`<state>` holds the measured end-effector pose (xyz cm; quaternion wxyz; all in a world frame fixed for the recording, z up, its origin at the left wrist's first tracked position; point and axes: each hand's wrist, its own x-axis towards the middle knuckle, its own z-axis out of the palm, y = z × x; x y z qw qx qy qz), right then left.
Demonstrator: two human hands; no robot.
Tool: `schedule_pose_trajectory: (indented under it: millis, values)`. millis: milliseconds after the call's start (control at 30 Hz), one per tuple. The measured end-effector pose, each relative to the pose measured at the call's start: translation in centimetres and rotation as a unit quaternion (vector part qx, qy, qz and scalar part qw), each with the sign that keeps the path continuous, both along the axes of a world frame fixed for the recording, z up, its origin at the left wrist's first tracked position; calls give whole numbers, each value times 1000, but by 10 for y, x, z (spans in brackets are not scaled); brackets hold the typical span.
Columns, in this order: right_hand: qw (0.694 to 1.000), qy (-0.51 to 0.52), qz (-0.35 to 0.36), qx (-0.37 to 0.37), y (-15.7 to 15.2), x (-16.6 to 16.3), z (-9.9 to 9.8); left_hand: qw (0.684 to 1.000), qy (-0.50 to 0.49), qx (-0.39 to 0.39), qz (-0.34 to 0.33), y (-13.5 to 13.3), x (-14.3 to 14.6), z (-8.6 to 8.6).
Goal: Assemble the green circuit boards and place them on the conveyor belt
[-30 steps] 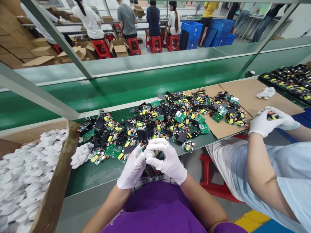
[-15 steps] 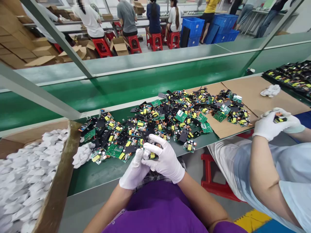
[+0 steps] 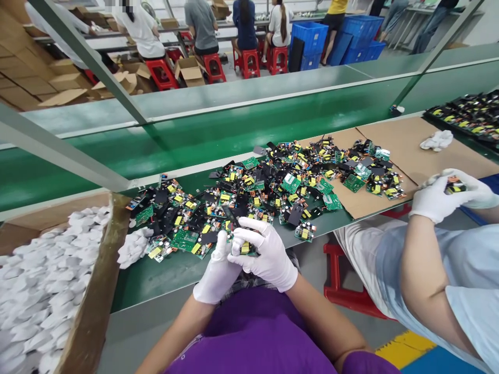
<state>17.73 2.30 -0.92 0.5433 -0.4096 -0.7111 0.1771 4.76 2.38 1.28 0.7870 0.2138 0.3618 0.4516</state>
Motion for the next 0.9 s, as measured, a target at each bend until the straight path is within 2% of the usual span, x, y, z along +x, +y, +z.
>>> schedule_pose_trajectory:
  millis: [167, 233, 267, 367, 500, 533, 567, 600, 667, 700, 767, 833, 900]
  values:
    - [999, -11, 36, -17, 0, 1, -2, 999, 45, -10, -3, -3, 1, -2]
    - [998, -8, 52, -26, 0, 1, -1, 983, 177, 39, -6, -4, 2, -2]
    - [998, -9, 55, -32, 0, 0, 0, 961, 268, 74, -2, -4, 3, -1]
    - [998, -11, 51, -39, 0, -2, 2, 858, 491, 149, 35, -3, 3, 0]
    - [998, -16, 52, -12, 0, -4, 2, 770, 613, 154, 91, -5, -2, -5]
    - [998, -18, 57, -8, 0, -3, 2, 768, 614, 160, 86, -6, -4, -7]
    - [998, -14, 66, -7, 0, -3, 2, 791, 584, 167, 71, -8, -6, -10]
    - [997, -2, 73, -11, 0, -2, 1, 837, 519, 168, 49, -9, -7, -13]
    - [996, 35, 68, -34, -1, -1, 1, 933, 331, 140, 9, -10, -10, -18]
    - [995, 50, 61, -55, -1, -1, 1, 964, 241, 113, -2, -10, -10, -19]
    - [990, 62, 54, -117, 0, -1, 2, 990, 133, 55, -3, -9, -11, -21]
    - [979, 62, 67, -182, 0, -2, 3, 995, 92, 26, 2, -7, -10, -19]
    - [971, 70, 88, -213, 1, -3, 4, 997, 71, 15, 20, -5, -9, -18]
